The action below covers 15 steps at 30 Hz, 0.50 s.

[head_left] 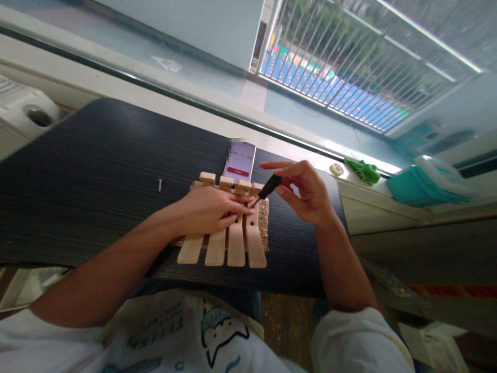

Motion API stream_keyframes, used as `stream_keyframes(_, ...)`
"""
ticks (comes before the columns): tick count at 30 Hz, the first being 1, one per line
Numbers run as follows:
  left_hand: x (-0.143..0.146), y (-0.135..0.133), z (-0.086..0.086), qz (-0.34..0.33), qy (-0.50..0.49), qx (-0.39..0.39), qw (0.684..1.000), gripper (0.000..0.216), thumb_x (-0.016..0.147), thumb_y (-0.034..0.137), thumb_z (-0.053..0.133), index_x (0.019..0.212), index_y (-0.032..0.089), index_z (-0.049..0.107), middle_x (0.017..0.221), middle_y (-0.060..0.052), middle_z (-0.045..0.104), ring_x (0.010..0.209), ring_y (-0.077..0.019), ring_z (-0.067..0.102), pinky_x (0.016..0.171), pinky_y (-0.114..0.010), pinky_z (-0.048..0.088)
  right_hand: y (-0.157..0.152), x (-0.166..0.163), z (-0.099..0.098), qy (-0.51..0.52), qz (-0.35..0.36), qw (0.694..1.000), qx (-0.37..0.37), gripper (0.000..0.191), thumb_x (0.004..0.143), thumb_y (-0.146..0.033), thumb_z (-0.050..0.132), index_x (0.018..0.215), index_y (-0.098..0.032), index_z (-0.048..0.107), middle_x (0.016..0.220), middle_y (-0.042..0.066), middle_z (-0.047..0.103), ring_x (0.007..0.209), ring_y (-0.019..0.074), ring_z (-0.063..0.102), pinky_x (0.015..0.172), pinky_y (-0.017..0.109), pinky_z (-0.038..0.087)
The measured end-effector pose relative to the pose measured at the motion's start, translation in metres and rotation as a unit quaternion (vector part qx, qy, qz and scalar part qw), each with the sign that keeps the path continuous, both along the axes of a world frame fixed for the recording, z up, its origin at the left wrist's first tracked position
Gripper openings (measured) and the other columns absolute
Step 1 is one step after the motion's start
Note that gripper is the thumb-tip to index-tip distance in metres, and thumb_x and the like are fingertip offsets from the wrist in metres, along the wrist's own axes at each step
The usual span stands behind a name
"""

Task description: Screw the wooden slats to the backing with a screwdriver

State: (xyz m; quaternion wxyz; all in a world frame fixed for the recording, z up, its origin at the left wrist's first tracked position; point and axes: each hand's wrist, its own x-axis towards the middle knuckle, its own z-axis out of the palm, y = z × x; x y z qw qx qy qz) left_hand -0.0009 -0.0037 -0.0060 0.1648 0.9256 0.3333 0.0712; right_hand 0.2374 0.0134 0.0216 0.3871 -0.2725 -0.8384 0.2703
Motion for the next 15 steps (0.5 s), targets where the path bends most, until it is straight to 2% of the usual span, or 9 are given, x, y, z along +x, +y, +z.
stream_keyframes(3,-0.0001,0.0002,-0.0008,-0.002,-0.003,0.003,1.000,0.046,0.091,0.021,0.049,0.131,0.039,0.063,0.143,0.006,0.057,0.125,-0.0197,0.062,0.101,-0.033,0.050,-0.0005,-0.0007,-0.0015,0.007,0.009,0.999,-0.047,0.015,0.091,-0.031,0.060,0.102,-0.027,0.050,0.125,0.006,0.071,0.075,0.0115,0.065,0.060,0.031,0.052)
stream_keyframes(8,0.0002,0.0007,-0.0019,0.001,-0.001,0.000,1.000,0.045,0.092,0.022,0.050,0.130,0.041,0.064,0.142,0.005,0.057,0.122,-0.0208,0.064,0.100,-0.035,0.050,0.0012,-0.0011,-0.0068,0.033,0.028,0.994,-0.101,0.021,0.091,-0.038,0.061,0.104,-0.026,0.049,0.101,0.003,0.075,0.069,0.0110,0.066,0.057,0.029,0.052)
stream_keyframes(11,0.0001,0.0009,-0.0022,-0.004,-0.005,0.003,1.000,0.045,0.092,0.022,0.049,0.130,0.040,0.064,0.142,0.005,0.058,0.125,-0.0206,0.062,0.101,-0.035,0.049,0.0015,-0.0005,-0.0072,0.028,0.015,0.995,-0.093,0.025,0.090,-0.038,0.064,0.109,-0.027,0.053,0.095,0.000,0.074,0.069,0.0104,0.066,0.055,0.028,0.049)
stream_keyframes(15,-0.0001,0.0008,-0.0024,-0.006,-0.006,0.006,1.000,0.045,0.092,0.021,0.049,0.130,0.040,0.064,0.142,0.005,0.058,0.124,-0.0195,0.062,0.101,-0.033,0.049,0.0012,0.0002,-0.0058,0.025,0.014,0.999,-0.045,0.023,0.088,-0.029,0.068,0.110,-0.029,0.061,0.092,-0.002,0.075,0.070,0.0094,0.065,0.052,0.028,0.043)
